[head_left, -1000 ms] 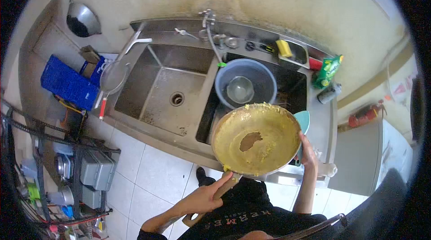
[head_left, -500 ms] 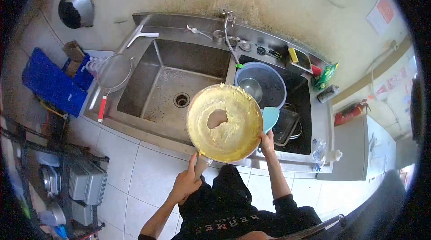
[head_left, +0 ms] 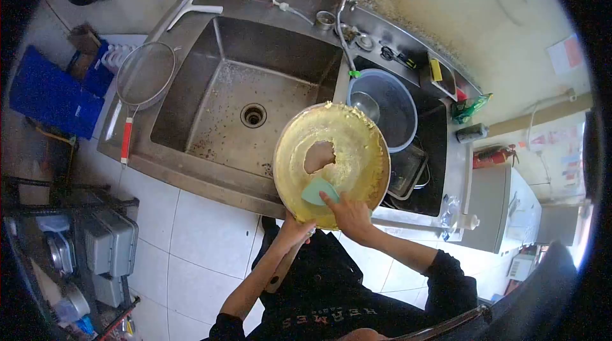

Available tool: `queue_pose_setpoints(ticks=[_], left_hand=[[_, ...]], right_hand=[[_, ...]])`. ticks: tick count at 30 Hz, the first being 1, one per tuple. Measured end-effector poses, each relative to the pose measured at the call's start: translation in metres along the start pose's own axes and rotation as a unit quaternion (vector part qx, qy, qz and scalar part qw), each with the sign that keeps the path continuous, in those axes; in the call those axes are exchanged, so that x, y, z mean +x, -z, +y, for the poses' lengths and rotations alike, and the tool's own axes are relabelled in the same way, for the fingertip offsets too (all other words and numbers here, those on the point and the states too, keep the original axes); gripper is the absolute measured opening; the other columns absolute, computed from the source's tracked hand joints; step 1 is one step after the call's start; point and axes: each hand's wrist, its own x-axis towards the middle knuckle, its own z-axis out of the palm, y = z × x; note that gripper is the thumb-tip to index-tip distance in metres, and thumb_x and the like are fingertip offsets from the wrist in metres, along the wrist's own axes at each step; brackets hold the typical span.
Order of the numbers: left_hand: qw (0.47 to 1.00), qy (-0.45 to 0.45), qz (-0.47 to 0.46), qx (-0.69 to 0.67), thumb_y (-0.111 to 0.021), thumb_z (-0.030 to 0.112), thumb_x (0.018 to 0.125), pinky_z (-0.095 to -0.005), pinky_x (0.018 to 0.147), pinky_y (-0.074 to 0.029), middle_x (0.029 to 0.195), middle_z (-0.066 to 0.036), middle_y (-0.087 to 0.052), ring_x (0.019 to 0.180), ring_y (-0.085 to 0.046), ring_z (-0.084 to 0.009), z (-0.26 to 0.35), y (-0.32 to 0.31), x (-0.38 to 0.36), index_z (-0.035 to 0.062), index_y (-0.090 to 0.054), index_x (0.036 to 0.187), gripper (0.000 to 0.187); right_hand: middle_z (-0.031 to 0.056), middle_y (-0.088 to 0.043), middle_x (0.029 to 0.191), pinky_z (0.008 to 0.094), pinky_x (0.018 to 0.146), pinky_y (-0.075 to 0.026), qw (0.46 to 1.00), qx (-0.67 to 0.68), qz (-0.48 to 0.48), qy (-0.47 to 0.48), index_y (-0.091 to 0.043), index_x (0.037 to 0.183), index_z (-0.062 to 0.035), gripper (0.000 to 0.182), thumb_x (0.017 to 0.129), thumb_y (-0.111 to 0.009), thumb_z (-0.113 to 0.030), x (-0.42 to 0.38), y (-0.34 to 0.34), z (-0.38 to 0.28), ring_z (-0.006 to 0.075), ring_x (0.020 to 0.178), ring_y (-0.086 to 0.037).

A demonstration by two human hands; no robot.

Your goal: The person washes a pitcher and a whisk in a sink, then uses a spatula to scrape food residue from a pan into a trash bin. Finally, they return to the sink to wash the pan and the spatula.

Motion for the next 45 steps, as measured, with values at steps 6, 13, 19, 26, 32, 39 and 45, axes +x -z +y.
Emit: queue_pose_setpoints(ticks=[6, 13, 19, 26, 32, 39, 45], left_hand=[[0.996, 0.063, -0.041, 0.037, -0.058, 0.015, 0.081, -0.0235, 0.033, -0.040, 0.064, -0.005, -0.054, 0.040, -0.048, -0.0097, 0.010, 0.006, 0.004, 0.0020, -0.049, 0.096, 0.022], [0.989, 0.121, -0.056, 0.062, -0.060, 0.020, 0.082, -0.0229, 0.036, -0.042, 0.070, -0.006, -0.055, 0.045, -0.050, -0.0099, -0.002, -0.006, 0.000, 0.0019, -0.049, 0.098, 0.027], [0.998, -0.059, -0.035, 0.007, -0.064, 0.018, 0.079, -0.0259, 0.042, -0.048, 0.092, -0.011, -0.057, 0.066, -0.059, -0.0140, -0.018, 0.012, 0.016, 0.0024, -0.045, 0.110, 0.039], [0.980, 0.130, -0.073, 0.134, -0.067, 0.017, 0.075, -0.0244, 0.040, -0.045, 0.067, -0.004, -0.057, 0.046, -0.053, -0.0113, 0.025, 0.017, 0.014, 0.0028, -0.054, 0.094, 0.027], [0.978, 0.164, -0.075, 0.104, -0.064, 0.013, 0.074, -0.0237, 0.036, -0.043, 0.065, -0.003, -0.053, 0.044, -0.048, -0.0095, 0.026, 0.027, 0.019, 0.0037, -0.052, 0.096, 0.026], [0.983, 0.150, -0.079, 0.075, -0.068, 0.021, 0.074, -0.0219, 0.035, -0.040, 0.061, -0.002, -0.052, 0.044, -0.048, -0.0084, 0.023, 0.016, 0.018, 0.0053, -0.052, 0.094, 0.030], [0.988, 0.126, -0.053, 0.077, -0.067, 0.023, 0.074, -0.0224, 0.033, -0.039, 0.057, -0.001, -0.051, 0.040, -0.046, -0.0081, 0.024, 0.013, 0.015, 0.0047, -0.053, 0.088, 0.027]], right_hand=[[0.0153, -0.054, 0.081, 0.0395, 0.053, -0.047, 0.997, 0.016, 0.053, -0.046, -0.033, 0.132, -0.0204, 0.055, 0.080, -0.047, -0.012, 0.033, -0.026, -0.022, 0.0298, 0.063, -0.059], [0.0095, -0.059, 0.061, 0.0381, 0.048, -0.046, 0.982, -0.107, 0.149, -0.043, -0.053, 0.107, -0.0144, 0.027, 0.081, -0.046, -0.015, 0.115, 0.001, 0.033, 0.0263, 0.058, -0.061], [0.0103, -0.062, 0.069, 0.0411, 0.048, -0.046, 0.997, -0.046, 0.031, -0.049, -0.052, 0.094, -0.0118, 0.017, 0.080, -0.048, -0.020, 0.041, 0.048, 0.057, 0.0256, 0.063, -0.063], [0.0052, -0.057, 0.052, 0.0361, 0.035, -0.041, 0.975, -0.007, 0.215, -0.055, -0.047, 0.092, -0.0147, 0.021, 0.082, -0.050, -0.033, 0.059, -0.019, -0.034, 0.0218, 0.047, -0.060], [0.0070, -0.059, 0.056, 0.0345, 0.040, -0.046, 0.996, 0.077, 0.040, 0.029, -0.050, 0.091, -0.0114, 0.014, 0.080, -0.049, -0.020, 0.018, 0.008, -0.018, 0.0213, 0.051, -0.062], [0.0076, -0.061, 0.059, 0.0357, 0.042, -0.047, 0.979, 0.147, 0.065, -0.127, -0.050, 0.093, -0.0122, 0.014, 0.083, -0.046, -0.021, 0.063, -0.004, -0.032, 0.0235, 0.054, -0.063], [0.0087, -0.061, 0.059, 0.0382, 0.042, -0.047, 0.968, 0.157, 0.089, -0.177, -0.054, 0.087, -0.0134, 0.015, 0.085, -0.046, -0.026, 0.104, -0.002, -0.020, 0.0233, 0.051, -0.062]])
